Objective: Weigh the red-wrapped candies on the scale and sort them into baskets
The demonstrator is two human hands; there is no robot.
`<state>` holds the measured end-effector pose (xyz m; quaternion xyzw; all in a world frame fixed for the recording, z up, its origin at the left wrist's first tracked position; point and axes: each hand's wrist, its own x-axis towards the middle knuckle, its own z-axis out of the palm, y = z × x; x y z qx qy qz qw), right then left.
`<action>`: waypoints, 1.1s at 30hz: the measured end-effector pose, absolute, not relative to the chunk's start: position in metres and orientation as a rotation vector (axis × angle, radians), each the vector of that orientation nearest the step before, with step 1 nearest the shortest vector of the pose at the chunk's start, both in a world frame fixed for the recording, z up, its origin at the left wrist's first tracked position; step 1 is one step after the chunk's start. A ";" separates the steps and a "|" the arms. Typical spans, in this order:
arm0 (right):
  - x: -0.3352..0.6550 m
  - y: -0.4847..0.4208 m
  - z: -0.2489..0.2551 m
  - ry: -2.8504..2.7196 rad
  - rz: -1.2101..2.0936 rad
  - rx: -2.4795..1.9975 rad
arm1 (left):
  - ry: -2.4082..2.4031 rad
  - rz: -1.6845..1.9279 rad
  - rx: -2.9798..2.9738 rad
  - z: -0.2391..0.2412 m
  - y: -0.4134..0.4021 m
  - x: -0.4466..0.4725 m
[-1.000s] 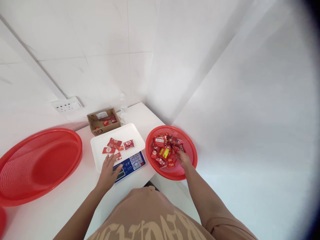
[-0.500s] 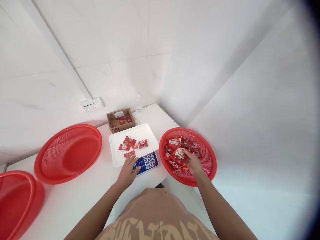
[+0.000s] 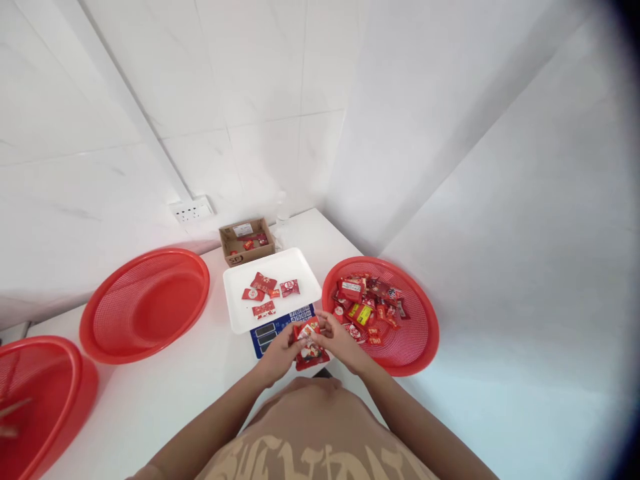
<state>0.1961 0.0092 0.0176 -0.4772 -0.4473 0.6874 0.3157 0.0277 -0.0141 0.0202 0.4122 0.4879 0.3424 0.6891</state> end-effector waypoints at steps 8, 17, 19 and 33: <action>0.192 0.002 0.024 -1.297 2.042 -1.374 | 1.199 0.933 0.908 0.028 -0.012 0.025; 0.194 0.000 0.024 -1.305 2.040 -1.390 | 1.166 0.940 0.738 0.024 -0.005 0.014; 0.192 -0.001 0.024 -1.327 2.026 -1.401 | 1.222 0.935 0.734 0.020 -0.006 0.013; 0.184 -0.001 0.028 -1.384 1.997 -1.443 | 1.227 0.939 0.663 0.026 -0.005 0.003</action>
